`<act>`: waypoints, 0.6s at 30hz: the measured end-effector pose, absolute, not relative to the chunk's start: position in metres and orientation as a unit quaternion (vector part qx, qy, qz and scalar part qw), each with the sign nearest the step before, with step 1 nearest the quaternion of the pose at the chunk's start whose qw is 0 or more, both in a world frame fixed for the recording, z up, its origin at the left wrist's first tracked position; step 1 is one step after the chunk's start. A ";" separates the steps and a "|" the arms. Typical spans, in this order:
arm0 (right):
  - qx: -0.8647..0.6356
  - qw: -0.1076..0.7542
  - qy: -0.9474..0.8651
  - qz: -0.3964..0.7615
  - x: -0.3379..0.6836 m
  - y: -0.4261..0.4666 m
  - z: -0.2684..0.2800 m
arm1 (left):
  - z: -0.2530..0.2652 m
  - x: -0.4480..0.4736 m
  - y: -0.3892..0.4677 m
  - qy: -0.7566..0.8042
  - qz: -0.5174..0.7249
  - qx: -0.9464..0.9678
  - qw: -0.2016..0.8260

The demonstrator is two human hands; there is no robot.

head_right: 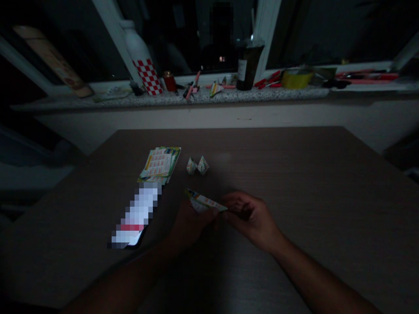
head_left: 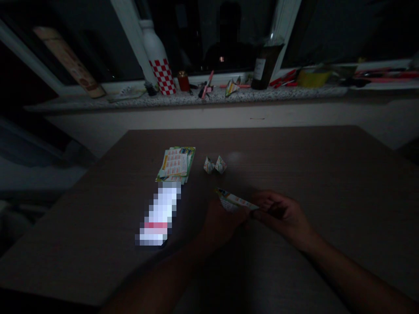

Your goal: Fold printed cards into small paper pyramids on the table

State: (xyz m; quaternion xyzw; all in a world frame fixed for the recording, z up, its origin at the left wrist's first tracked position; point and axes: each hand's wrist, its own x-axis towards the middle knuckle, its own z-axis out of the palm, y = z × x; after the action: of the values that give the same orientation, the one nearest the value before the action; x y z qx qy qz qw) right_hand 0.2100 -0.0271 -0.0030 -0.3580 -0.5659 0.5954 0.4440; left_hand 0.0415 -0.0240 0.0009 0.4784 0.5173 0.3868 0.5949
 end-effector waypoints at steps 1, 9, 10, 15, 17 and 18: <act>-0.367 0.431 -0.581 0.585 0.211 -0.028 -0.002 | 0.002 0.042 -0.024 0.518 0.385 0.479 0.594; -0.401 0.395 -0.664 0.493 0.211 -0.027 -0.002 | 0.001 0.043 -0.026 0.552 0.367 0.492 0.564; -0.408 0.395 -0.670 0.478 0.211 -0.027 -0.002 | 0.000 0.043 -0.027 0.557 0.364 0.496 0.558; -0.442 0.400 -0.682 0.424 0.209 -0.027 -0.005 | -0.004 0.045 -0.027 0.576 0.354 0.511 0.530; -0.450 0.410 -0.676 0.415 0.208 -0.028 -0.005 | -0.004 0.045 -0.027 0.582 0.350 0.514 0.524; -0.451 0.414 -0.674 0.413 0.207 -0.028 -0.004 | -0.004 0.045 -0.027 0.584 0.346 0.517 0.522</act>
State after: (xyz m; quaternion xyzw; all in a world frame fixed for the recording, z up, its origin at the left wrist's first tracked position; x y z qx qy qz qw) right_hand 0.2069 -0.0278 -0.0043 -0.4510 -0.6739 0.4132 0.4144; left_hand 0.0453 -0.0271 -0.0040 0.5167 0.5837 0.3464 0.5219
